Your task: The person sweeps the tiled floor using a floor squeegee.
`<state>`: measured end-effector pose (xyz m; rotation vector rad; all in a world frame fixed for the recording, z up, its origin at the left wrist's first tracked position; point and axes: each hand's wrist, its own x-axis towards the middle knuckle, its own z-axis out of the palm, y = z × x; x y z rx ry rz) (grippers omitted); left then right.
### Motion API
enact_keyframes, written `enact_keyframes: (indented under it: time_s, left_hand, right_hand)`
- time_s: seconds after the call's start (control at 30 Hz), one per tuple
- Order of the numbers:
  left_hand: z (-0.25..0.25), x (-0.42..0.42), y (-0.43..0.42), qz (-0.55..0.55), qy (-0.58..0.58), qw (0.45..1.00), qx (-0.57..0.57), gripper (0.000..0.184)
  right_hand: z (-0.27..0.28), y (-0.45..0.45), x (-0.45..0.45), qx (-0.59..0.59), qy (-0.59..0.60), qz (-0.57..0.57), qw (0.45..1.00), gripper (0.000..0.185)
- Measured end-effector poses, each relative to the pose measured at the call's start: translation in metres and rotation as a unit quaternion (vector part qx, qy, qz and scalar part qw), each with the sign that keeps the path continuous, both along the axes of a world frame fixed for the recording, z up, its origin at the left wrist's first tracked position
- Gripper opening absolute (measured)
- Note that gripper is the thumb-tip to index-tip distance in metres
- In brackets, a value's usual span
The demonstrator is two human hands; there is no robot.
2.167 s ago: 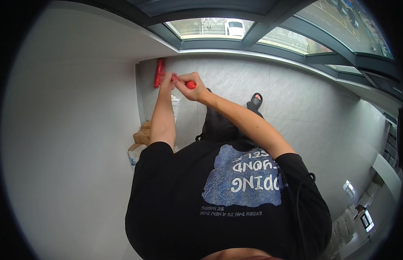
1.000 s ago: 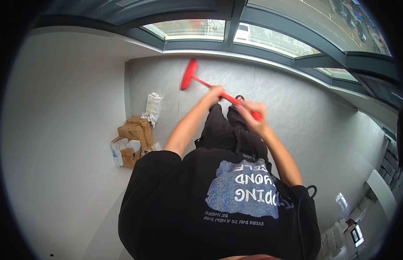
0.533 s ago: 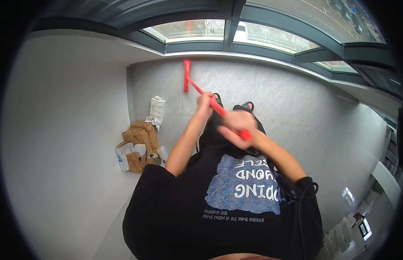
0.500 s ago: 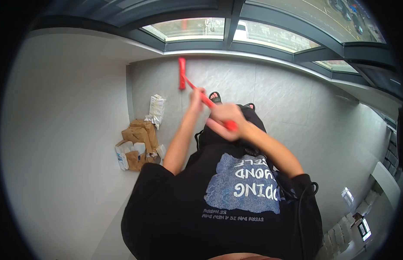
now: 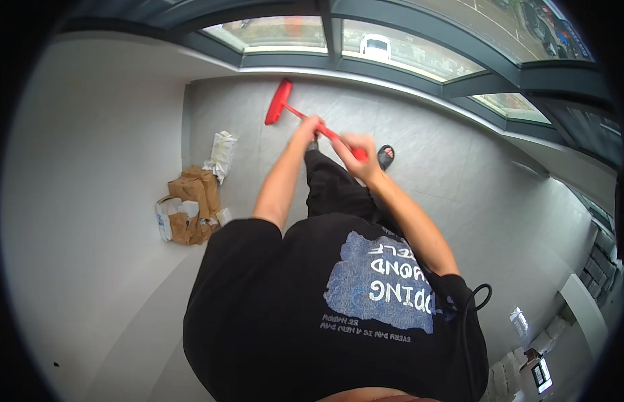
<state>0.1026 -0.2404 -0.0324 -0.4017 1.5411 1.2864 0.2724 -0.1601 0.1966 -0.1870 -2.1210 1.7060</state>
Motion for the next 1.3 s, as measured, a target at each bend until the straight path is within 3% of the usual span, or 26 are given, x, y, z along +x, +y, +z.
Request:
enact_keyframes:
  time_s: [0.1,0.13,0.27,0.33,0.37,0.4,0.43,0.47,0.53,0.6,0.67,0.77,0.83,0.87,0.97,1.0,1.07,1.17,1.23,1.3]
  left_hand:
    - [0.02,0.101,0.045,-0.086,-0.006,0.996,-0.008,0.009]
    - [0.005,0.123,0.06,-0.092,-0.019,0.995,-0.035,0.052]
    - [0.011,0.204,0.084,-0.031,-0.017,0.999,-0.013,0.104]
    - [0.041,0.213,0.086,0.098,0.028,0.995,-0.008,0.056]
    - [0.054,0.212,0.083,0.204,0.055,0.977,0.011,0.02]
    - [0.033,0.198,0.069,0.216,-0.007,0.974,0.063,0.026]
    - [0.077,0.184,0.064,0.248,-0.034,0.967,0.046,0.027]
    - [0.061,0.164,0.048,0.27,-0.081,0.959,0.019,0.027]
    - [0.062,0.123,0.022,0.315,-0.057,0.947,0.009,0.013]
    - [0.073,0.077,-0.002,0.291,-0.047,0.955,0.04,0.012]
    - [0.052,0.031,-0.036,0.18,-0.013,0.977,0.113,0.015]
    - [0.044,-0.016,-0.044,0.15,0.022,0.985,0.087,0.022]
    - [0.014,-0.037,-0.032,0.297,0.012,0.953,0.056,0.026]
    - [-0.029,-0.057,-0.044,0.227,-0.035,0.972,0.052,0.03]
    - [-0.014,-0.035,-0.016,0.16,-0.056,0.986,-0.003,0.017]
    - [-0.037,-0.032,-0.014,0.072,-0.091,0.992,0.057,0.013]
    - [-0.004,0.026,0.028,0.035,-0.021,0.999,0.015,0.008]
    - [0.005,0.09,0.083,-0.057,0.018,0.998,-0.019,0.009]
    - [-0.019,0.134,0.119,-0.053,0.017,0.998,-0.015,0.01]
    - [-0.01,0.17,0.136,-0.064,0.011,0.998,-0.008,0.013]
  right_hand:
    - [0.017,0.029,0.106,-0.001,-0.043,-0.072,0.996,0.024]
    - [0.015,0.039,0.129,-0.023,-0.005,-0.076,0.997,0.024]
    - [0.016,0.074,0.204,-0.109,0.065,-0.067,0.99,0.024]
    - [0.029,0.078,0.194,-0.083,0.075,-0.036,0.993,0.025]
    - [0.038,0.075,0.188,-0.066,0.077,-0.004,0.995,0.027]
    - [0.046,0.07,0.175,-0.064,0.091,0.032,0.993,0.029]
    - [0.053,0.066,0.16,-0.056,0.124,0.085,0.987,0.031]
    - [0.058,0.06,0.144,-0.054,0.141,0.114,0.982,0.034]
    - [0.067,0.039,0.107,-0.037,0.135,0.139,0.98,0.04]
    - [0.055,0.027,0.062,0.021,0.141,0.153,0.978,0.041]
    - [0.032,0.012,0.015,0.0,0.161,0.12,0.98,0.037]
    - [0.007,0.001,-0.033,-0.008,0.1,0.133,0.986,0.034]
    - [-0.005,0.002,-0.044,-0.003,0.104,0.085,0.991,0.034]
    - [-0.007,0.006,-0.035,-0.001,0.1,0.069,0.993,0.034]
    - [-0.004,0.024,-0.017,-0.055,0.082,0.073,0.992,0.034]
    - [-0.011,0.035,-0.003,-0.053,0.065,0.059,0.995,0.034]
    - [-0.017,0.062,0.035,-0.055,0.042,0.041,0.997,0.033]
    - [-0.019,0.105,0.105,-0.07,-0.009,0.0,0.997,0.035]
    - [-0.014,0.136,0.15,-0.095,0.012,-0.019,0.995,0.036]
    - [0.008,0.146,0.18,-0.118,-0.025,-0.041,0.992,0.038]
